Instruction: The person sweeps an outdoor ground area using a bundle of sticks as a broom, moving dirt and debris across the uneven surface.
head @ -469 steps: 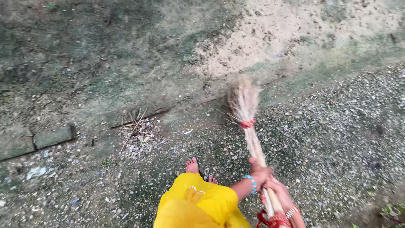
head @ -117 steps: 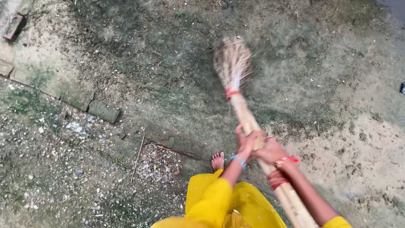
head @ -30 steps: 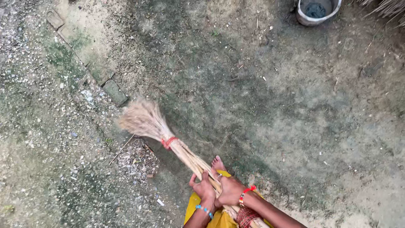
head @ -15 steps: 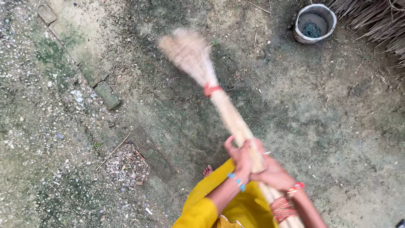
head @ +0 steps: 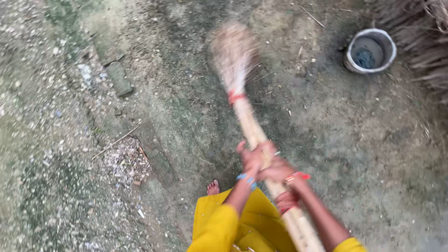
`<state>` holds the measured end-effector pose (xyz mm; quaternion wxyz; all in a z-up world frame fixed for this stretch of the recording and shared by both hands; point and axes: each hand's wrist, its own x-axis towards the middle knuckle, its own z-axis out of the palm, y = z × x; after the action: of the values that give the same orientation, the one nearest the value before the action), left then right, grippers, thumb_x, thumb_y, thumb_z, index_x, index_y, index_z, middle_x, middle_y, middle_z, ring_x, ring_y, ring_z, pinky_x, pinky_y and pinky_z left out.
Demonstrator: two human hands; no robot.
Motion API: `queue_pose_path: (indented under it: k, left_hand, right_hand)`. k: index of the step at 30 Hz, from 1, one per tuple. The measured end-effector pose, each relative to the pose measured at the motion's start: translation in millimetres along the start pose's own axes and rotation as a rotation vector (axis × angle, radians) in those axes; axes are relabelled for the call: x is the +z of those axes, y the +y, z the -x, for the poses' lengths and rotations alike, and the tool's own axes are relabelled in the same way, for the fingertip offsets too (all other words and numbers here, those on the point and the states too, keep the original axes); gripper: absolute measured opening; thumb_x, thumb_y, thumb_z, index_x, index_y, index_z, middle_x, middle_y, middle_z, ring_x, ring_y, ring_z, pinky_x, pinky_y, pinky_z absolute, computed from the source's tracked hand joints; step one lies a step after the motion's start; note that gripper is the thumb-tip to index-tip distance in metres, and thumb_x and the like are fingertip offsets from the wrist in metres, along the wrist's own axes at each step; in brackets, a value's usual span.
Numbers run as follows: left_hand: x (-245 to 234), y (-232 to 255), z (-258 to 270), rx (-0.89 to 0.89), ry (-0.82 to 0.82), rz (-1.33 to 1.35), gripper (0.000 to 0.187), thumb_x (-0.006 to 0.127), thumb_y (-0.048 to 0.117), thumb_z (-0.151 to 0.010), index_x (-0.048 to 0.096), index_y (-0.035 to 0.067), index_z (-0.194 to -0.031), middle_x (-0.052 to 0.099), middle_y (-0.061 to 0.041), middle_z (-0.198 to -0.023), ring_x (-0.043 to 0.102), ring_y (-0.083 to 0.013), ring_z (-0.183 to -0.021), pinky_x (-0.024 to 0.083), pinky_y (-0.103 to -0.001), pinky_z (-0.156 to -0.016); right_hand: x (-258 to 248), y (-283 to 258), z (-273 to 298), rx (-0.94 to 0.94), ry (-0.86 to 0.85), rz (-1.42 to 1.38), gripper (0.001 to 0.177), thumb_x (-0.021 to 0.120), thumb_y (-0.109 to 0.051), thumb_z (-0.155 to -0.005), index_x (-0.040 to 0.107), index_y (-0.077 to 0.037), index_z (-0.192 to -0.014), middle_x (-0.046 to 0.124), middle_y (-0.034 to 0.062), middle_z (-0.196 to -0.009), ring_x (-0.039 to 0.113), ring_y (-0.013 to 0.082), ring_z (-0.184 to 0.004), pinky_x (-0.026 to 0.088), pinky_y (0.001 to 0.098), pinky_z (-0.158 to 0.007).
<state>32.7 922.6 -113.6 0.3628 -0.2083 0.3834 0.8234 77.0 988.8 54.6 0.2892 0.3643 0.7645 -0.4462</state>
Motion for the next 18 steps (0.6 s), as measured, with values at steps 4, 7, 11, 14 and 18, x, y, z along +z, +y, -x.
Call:
queue_pose_path:
  k: [4, 7, 11, 14, 18]
  left_hand:
    - [-98, 50, 54, -0.022, 0.624, -0.404, 0.074, 0.074, 0.026, -0.085, 0.025, 0.016, -0.139, 0.067, -0.019, -0.102, 0.067, -0.0285, -0.083, 0.057, -0.045, -0.070]
    - [-104, 84, 104, -0.120, 0.870, -0.843, 0.072, 0.084, 0.041, -0.083, 0.045, 0.020, -0.140, 0.073, -0.018, -0.110, 0.066, -0.0280, -0.102, 0.047, -0.039, -0.095]
    - [-75, 84, 110, 0.029, 0.919, -0.830, 0.069, 0.085, 0.040, -0.080, 0.051, 0.016, -0.136, 0.073, -0.020, -0.114, 0.067, -0.0299, -0.106, 0.048, -0.037, -0.098]
    - [-44, 55, 83, 0.227, 0.809, -0.491, 0.067, 0.080, 0.021, -0.081, 0.041, 0.014, -0.134, 0.067, -0.021, -0.113, 0.068, -0.0288, -0.097, 0.056, -0.039, -0.083]
    - [17, 27, 55, 0.334, 0.645, -0.441, 0.064, 0.075, 0.011, -0.086, 0.031, 0.018, -0.132, 0.062, -0.017, -0.109, 0.065, -0.0259, -0.091, 0.058, -0.038, -0.075]
  right_hand:
    - [84, -35, 4, -0.061, -0.248, 0.303, 0.088, 0.082, -0.035, -0.055, 0.055, -0.012, -0.135, 0.074, 0.0122, -0.100, 0.073, 0.0233, -0.089, 0.059, 0.0318, -0.078]
    - [93, -52, 19, -0.150, -0.273, 0.528, 0.121, 0.090, -0.036, -0.060, 0.021, -0.011, -0.156, 0.068, 0.0232, -0.108, 0.063, 0.0343, -0.104, 0.047, 0.0346, -0.094]
    - [54, -66, 53, -0.198, -0.367, 0.158, 0.127, 0.078, -0.024, -0.053, 0.015, -0.026, -0.163, 0.070, 0.0134, -0.110, 0.072, 0.0279, -0.102, 0.058, 0.0336, -0.088]
    - [12, -64, 72, -0.251, -0.362, 0.011, 0.114, 0.078, -0.018, -0.058, 0.024, -0.026, -0.159, 0.070, 0.0096, -0.115, 0.071, 0.0253, -0.108, 0.056, 0.0320, -0.094]
    - [-26, -46, 76, -0.413, -0.320, -0.318, 0.107, 0.077, -0.005, -0.061, 0.028, -0.023, -0.155, 0.063, 0.0049, -0.126, 0.062, 0.0181, -0.118, 0.052, 0.0313, -0.098]
